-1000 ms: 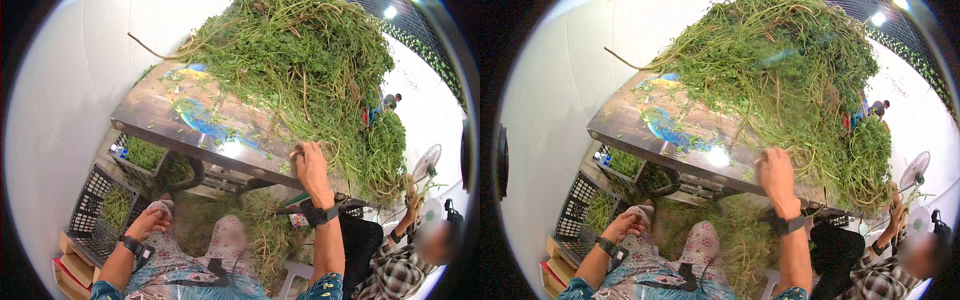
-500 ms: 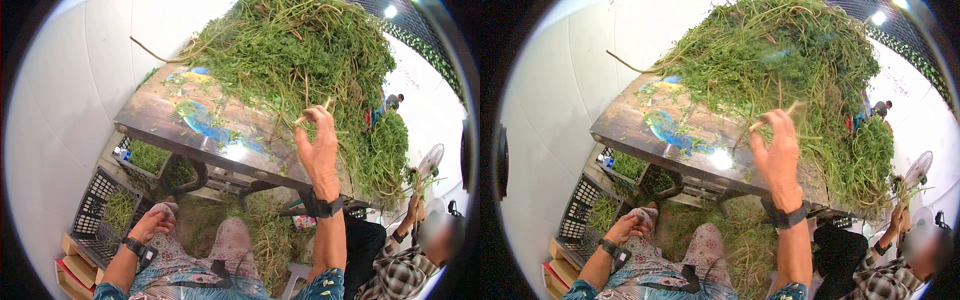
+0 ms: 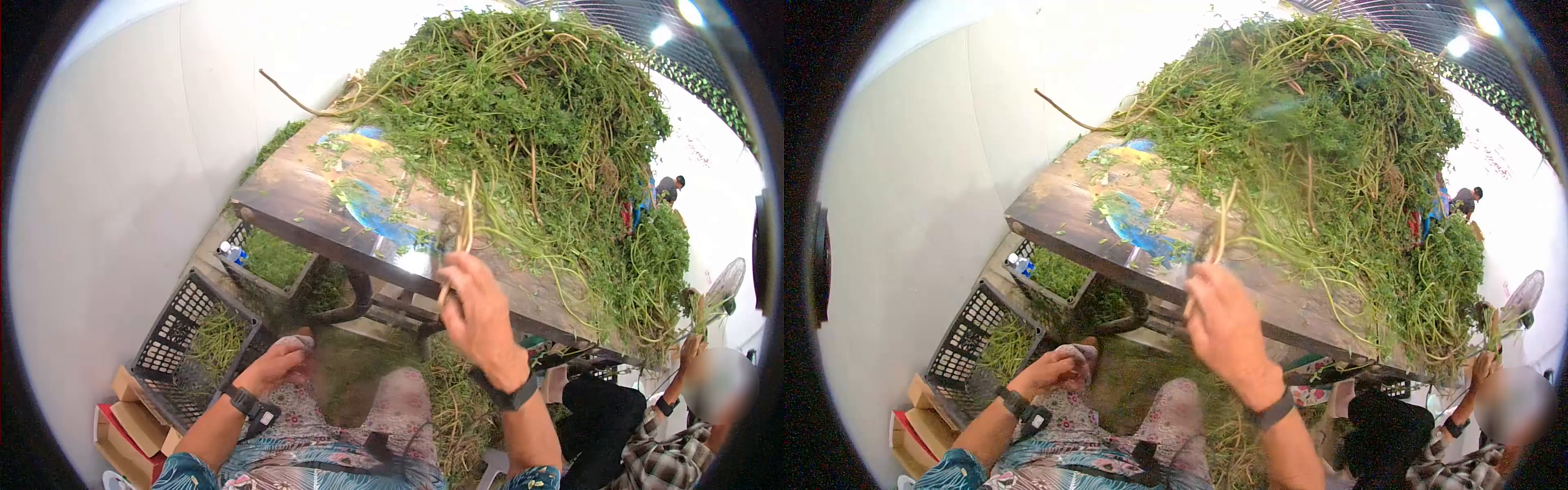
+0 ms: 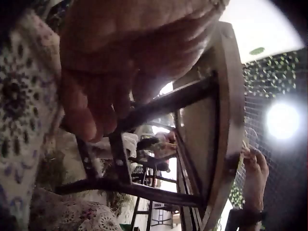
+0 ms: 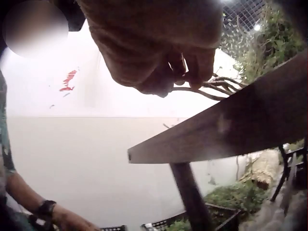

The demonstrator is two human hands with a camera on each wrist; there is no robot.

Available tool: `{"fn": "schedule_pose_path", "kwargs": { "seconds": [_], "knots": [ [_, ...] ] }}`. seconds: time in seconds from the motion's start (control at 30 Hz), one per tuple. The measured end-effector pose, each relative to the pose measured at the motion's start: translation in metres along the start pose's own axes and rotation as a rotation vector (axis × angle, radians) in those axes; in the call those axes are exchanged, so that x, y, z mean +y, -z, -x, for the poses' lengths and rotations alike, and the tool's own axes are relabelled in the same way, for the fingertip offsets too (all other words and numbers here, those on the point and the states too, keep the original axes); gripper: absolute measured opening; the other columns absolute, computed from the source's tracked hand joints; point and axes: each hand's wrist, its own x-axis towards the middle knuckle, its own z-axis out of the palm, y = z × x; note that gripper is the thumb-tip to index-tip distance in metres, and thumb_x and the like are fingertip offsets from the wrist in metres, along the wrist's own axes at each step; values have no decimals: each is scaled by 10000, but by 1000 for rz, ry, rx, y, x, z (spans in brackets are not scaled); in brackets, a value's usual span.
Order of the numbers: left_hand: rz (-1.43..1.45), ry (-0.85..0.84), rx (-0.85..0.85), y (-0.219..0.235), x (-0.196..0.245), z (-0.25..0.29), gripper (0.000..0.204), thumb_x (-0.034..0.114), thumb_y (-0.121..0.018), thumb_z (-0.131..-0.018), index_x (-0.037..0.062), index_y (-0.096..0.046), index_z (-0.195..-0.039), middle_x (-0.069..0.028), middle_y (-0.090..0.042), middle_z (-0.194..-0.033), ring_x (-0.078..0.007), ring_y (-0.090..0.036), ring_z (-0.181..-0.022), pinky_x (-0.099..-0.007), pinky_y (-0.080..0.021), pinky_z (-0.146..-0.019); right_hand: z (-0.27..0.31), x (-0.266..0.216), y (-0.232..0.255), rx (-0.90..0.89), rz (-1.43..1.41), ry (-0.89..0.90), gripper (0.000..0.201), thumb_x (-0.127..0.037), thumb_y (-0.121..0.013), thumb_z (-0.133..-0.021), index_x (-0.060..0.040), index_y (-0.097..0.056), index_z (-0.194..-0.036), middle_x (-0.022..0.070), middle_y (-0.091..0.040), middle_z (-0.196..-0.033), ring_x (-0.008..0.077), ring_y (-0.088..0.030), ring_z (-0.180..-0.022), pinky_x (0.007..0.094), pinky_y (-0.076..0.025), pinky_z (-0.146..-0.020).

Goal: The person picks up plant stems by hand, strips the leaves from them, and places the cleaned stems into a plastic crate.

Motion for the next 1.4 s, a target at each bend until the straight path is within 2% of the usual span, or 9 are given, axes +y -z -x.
{"fn": "schedule_pose_path", "kwargs": {
  "seconds": [0.23,0.37,0.47,0.6,0.7,0.8,0.93,1.3,1.4],
  "knots": [
    [-26,-362,-287,-99,110,13,520,311,-482,-918,24,-308,-1315,-117,-492,-1217,-201,-526,-1056,-337,-444,-886,23,-56,-42,-75,-187,54,284,51,-583,-656,20,-564,-937,143,-539,-1058,338,-526,-1013,386,-459,-848],
    [97,-392,-219,-130,131,-6,406,261,-494,-916,34,-405,-1240,-96,-554,-1100,-169,-564,-971,-325,-471,-838,31,-68,-56,-118,-364,48,259,62,-584,-656,15,-591,-911,137,-578,-984,359,-550,-970,390,-460,-838],
    [188,-420,-239,-134,128,-13,281,209,-519,-902,54,-497,-1136,-47,-594,-921,-128,-594,-803,-284,-509,-725,45,-77,-58,-47,-605,-179,126,22,-567,-730,-8,-592,-850,114,-610,-923,309,-597,-898,360,-477,-809],
    [109,-399,-105,-138,123,5,230,176,-509,-894,58,-510,-1092,-17,-570,-825,-83,-554,-667,-225,-481,-602,78,-62,-63,76,-1169,-898,162,-202,-501,-896,-59,-556,-949,70,-622,-922,187,-599,-806,312,-491,-722],
    [21,-294,-56,-134,116,18,147,152,-498,-886,59,-516,-998,4,-539,-725,-49,-478,-541,-192,-389,-467,80,-39,-62,378,-1643,-1039,247,-292,-515,-898,-70,-532,-1005,72,-616,-954,189,-587,-817,315,-485,-704],
    [-35,-324,-53,-129,104,19,78,129,-492,-874,62,-500,-914,28,-473,-624,-32,-372,-459,-188,-277,-396,87,-20,-63,550,-2036,-867,245,-300,-511,-897,-112,-551,-1050,73,-590,-1061,206,-587,-876,347,-487,-745],
    [12,-289,22,-131,102,37,70,127,-497,-868,59,-492,-881,36,-431,-587,-28,-326,-447,-188,-245,-388,85,-22,-61,670,-1945,-892,193,-160,-549,-872,-69,-535,-1042,116,-602,-1036,229,-574,-974,363,-525,-771],
    [-81,-212,121,-102,71,49,92,174,-543,-838,86,-523,-819,62,-461,-613,-11,-357,-473,-176,-262,-409,88,-54,-63,325,-1479,-734,227,-162,-544,-887,-4,-532,-1050,134,-587,-1038,228,-592,-930,357,-501,-797],
    [-118,-219,97,-99,62,47,120,143,-505,-856,44,-512,-923,39,-422,-563,-30,-341,-439,-186,-261,-386,85,-70,-73,85,-1082,-658,196,-151,-527,-891,-23,-546,-1039,97,-601,-1023,197,-586,-928,302,-471,-815]
  ]
}}
